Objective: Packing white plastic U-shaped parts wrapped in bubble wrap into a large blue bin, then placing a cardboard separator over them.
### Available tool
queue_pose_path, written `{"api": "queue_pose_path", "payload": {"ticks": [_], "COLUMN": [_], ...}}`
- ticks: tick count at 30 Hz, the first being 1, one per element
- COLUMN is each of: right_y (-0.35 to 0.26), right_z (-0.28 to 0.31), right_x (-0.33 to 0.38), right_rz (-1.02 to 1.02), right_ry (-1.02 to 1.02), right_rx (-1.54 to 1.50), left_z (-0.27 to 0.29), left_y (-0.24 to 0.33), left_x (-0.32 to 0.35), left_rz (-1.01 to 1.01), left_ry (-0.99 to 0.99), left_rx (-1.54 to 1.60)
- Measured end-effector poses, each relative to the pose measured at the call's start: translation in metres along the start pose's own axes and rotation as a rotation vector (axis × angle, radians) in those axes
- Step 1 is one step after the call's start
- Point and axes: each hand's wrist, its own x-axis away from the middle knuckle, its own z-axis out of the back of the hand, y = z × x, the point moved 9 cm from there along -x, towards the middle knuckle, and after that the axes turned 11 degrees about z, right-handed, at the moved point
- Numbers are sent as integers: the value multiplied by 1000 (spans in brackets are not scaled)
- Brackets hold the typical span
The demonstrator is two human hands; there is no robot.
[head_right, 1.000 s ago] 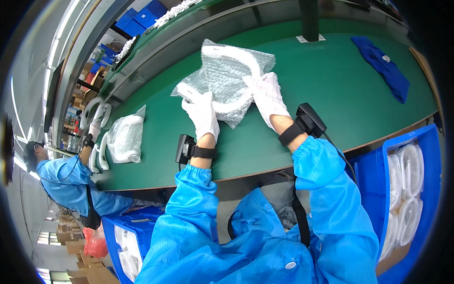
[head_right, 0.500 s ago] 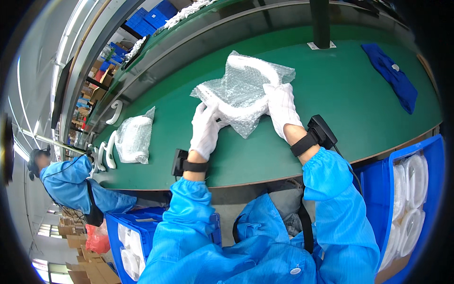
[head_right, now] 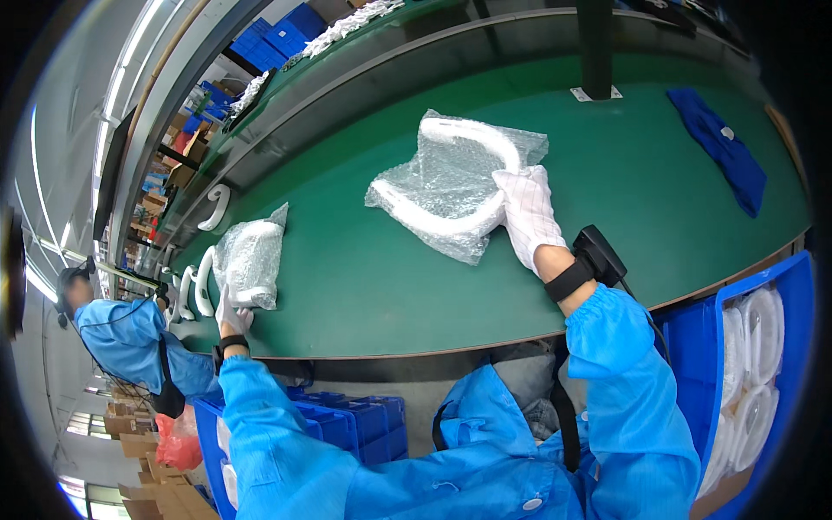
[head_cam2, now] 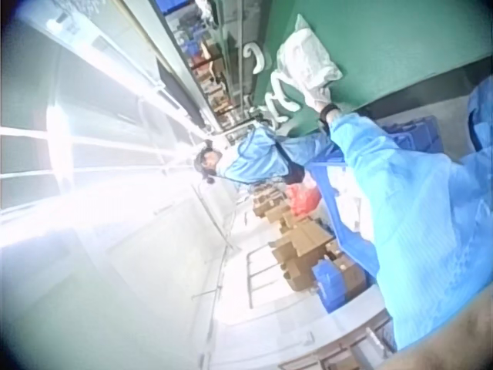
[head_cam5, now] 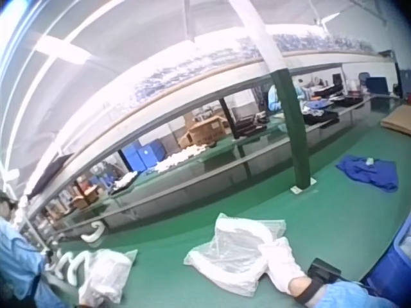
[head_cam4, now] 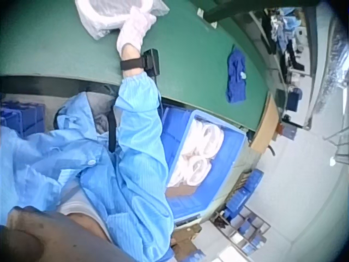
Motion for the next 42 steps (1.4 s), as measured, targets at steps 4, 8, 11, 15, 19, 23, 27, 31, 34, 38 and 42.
{"api": "queue_pose_path", "payload": {"ticks": [4,8,11,15,19,23,27,31,34,38,42], "right_y": [-5,-17,-16,-43,-55,-55,-44,-26,-35,-74,-26], "right_z": [-4,1,-6,-4,3,10,8,18,46,-18,-45], "right_x": [4,5,9,18,31,33,30,27,24,57,21], "right_rz": [18,63,76,84,118,57,-15,-49,81,867,952], "right_ry": [-15,-29,-35,-67,-17,-54,-47,-1,-74,-315,-259], "right_rx": [56,-13,-133,-181,-143,-166,-153,-22,306,973,1681], "left_z": [-29,-63,-95,-139,-161,-170,-158,-168,-187,-161,-180], "left_y": [14,25,8,0,-34,-65,-71,-58,-57,-18,-5], "left_x": [-45,17,56,148,244,308,335,334,337,301,382], "left_rz": [-122,-148,-176,-251,-238,-170,-302,-461,-481,-919,-971], "left_ry": [-210,-205,-481,-735,-930,-964,-906,-875,-867,-825,-402], "left_rx": [-93,-219,-192,-210,-181,-110,-311,-548,-632,-244,-799]}}
